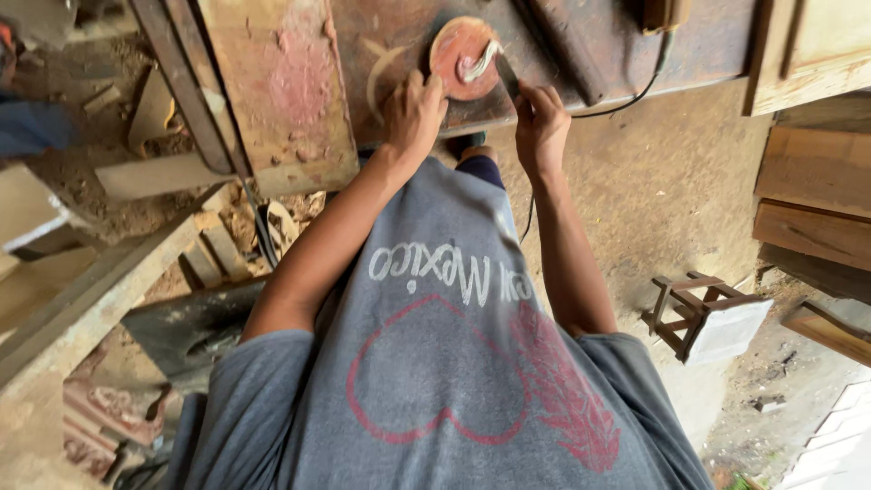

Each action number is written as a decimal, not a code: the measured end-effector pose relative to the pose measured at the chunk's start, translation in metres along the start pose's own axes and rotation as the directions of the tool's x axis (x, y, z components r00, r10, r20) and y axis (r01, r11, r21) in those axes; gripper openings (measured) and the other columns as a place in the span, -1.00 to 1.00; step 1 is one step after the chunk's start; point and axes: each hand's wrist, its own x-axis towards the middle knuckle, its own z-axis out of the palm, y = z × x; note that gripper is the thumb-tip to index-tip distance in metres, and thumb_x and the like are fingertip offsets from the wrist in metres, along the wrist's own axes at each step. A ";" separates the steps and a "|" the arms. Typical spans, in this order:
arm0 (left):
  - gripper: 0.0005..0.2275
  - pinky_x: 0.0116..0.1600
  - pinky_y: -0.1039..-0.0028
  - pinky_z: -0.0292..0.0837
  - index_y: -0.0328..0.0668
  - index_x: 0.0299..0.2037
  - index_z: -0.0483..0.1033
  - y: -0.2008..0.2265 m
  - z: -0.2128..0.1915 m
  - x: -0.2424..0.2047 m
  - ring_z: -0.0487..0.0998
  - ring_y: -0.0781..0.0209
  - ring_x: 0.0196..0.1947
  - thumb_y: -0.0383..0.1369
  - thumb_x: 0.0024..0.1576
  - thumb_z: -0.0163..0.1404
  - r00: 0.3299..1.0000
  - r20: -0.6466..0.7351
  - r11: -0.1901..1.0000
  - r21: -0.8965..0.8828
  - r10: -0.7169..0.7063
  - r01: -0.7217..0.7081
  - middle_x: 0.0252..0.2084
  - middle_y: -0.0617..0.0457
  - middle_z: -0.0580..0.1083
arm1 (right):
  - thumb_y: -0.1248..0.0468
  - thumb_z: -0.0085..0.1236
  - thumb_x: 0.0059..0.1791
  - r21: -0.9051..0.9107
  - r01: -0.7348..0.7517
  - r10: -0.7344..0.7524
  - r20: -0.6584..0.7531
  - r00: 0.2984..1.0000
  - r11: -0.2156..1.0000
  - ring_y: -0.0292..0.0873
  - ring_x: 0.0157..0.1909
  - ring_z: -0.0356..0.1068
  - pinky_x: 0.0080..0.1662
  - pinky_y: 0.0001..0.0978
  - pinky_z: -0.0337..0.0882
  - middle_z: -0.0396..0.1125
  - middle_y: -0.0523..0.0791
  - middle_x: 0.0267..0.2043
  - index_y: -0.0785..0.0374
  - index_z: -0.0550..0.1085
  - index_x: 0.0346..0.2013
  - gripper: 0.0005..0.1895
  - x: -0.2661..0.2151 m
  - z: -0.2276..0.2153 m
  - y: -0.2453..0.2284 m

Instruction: The person mixes a reddish paste with a lighter substance in a small wooden bowl using a putty knife. They then apply the mixed filler to the joints and edges of a wooden frame, smoothing it into the seams. The person finishes by placing the frame against a stack of wood.

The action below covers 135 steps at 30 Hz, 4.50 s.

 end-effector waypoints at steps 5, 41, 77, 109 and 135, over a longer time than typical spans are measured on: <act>-0.78 -0.28 0.18 0.51 -0.34 -0.18 0.46 0.000 0.003 0.008 0.55 -0.14 -0.27 -0.45 0.08 0.24 0.998 0.052 0.998 -0.051 -0.035 0.037 -0.24 -0.24 0.43 | 0.50 0.24 0.04 0.043 0.064 -0.069 0.144 0.987 0.997 -0.08 -0.26 0.53 -0.24 -0.35 0.52 0.49 0.01 -0.21 0.34 0.60 -0.10 -0.85 0.010 -0.001 -0.002; -0.82 -0.27 0.00 0.46 -0.30 -0.27 0.51 0.008 -0.010 0.002 0.55 -0.21 -0.26 -0.36 0.09 0.22 0.999 0.031 0.999 -0.008 -0.037 0.037 -0.29 -0.25 0.45 | 0.27 0.04 0.12 -0.454 0.343 -0.090 0.491 0.866 0.822 -0.19 -0.44 0.37 -0.52 -0.32 0.38 0.45 -0.09 -0.11 0.18 0.68 -0.25 -0.76 0.051 -0.037 -0.060; -0.81 -0.15 0.07 0.50 -0.29 -0.30 0.56 0.005 -0.015 0.000 0.57 -0.19 -0.20 -0.34 0.07 0.26 0.997 0.057 0.997 -0.047 -0.053 0.056 -0.25 -0.23 0.49 | 0.36 0.10 0.12 -0.483 0.393 -0.190 0.417 0.889 0.783 -0.12 -0.30 0.46 -0.32 -0.21 0.47 0.47 -0.20 -0.11 0.03 0.70 -0.08 -0.76 0.056 -0.038 -0.053; -0.82 -0.20 0.18 0.54 -0.26 -0.33 0.56 0.002 -0.005 0.004 0.58 -0.10 -0.26 -0.36 0.03 0.28 0.997 0.052 0.998 -0.025 -0.053 0.055 -0.30 -0.20 0.49 | 0.26 0.00 0.21 -0.479 0.226 0.058 0.509 0.859 0.848 -0.20 -0.39 0.38 -0.50 -0.27 0.34 0.47 -0.16 -0.09 0.14 0.65 -0.18 -0.75 0.066 -0.038 -0.058; -0.80 -0.22 0.12 0.51 -0.27 -0.33 0.55 -0.004 -0.002 0.003 0.57 -0.14 -0.26 -0.36 0.01 0.31 0.999 0.029 0.999 -0.044 -0.020 0.021 -0.29 -0.19 0.49 | 0.49 0.20 0.04 0.011 -0.082 0.081 0.095 0.992 0.997 -0.05 -0.26 0.53 -0.25 -0.30 0.48 0.49 0.02 -0.19 0.34 0.60 -0.09 -0.83 -0.011 0.003 -0.009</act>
